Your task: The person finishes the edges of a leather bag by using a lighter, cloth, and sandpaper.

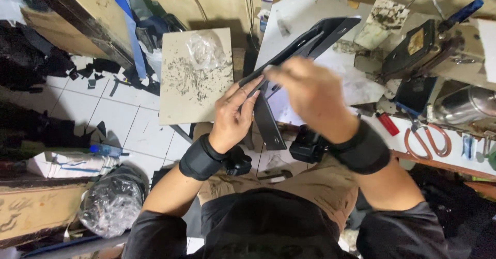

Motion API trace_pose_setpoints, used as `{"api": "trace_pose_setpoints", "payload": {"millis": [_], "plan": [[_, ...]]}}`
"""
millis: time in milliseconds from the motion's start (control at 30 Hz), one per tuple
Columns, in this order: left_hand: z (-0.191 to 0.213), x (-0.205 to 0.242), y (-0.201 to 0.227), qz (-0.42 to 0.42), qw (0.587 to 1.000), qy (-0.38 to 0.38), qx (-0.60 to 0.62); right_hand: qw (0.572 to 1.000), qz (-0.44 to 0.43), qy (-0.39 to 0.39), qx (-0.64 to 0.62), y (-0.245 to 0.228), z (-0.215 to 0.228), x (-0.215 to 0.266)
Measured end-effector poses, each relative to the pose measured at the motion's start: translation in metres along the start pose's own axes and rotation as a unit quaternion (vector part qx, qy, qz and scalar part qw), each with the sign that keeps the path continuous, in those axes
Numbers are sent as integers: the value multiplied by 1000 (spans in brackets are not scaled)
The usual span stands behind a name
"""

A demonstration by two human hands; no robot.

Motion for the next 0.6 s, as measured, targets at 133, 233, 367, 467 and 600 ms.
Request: {"api": "trace_pose_setpoints", "payload": {"millis": [133, 233, 367, 467, 600], "plan": [[-3, 5, -3, -8, 1000, 4, -12, 998, -5, -51, 24, -18, 7, -11], [-4, 5, -12, 127, 991, -32, 31, 999, 5, -37, 10, -15, 18, -10], [-2, 0, 2, 34, 999, -4, -4, 999, 2, -41, 17, -22, 12, -10], [1, -2, 8, -30, 998, 13, 50, 998, 14, -54, 13, -16, 8, -7], [-3, 7, -12, 48, 999, -9, -7, 995, 10, -76, 68, -22, 4, -11]]}}
Point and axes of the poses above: each hand's wrist, its own x-axis away from the middle knuckle, its own z-axis out of the back of the hand, y = z × x, the point moved 6 cm from there along -x, towards the middle knuckle, and after that the axes turned 2 degrees about -y, right-handed, at the moved point
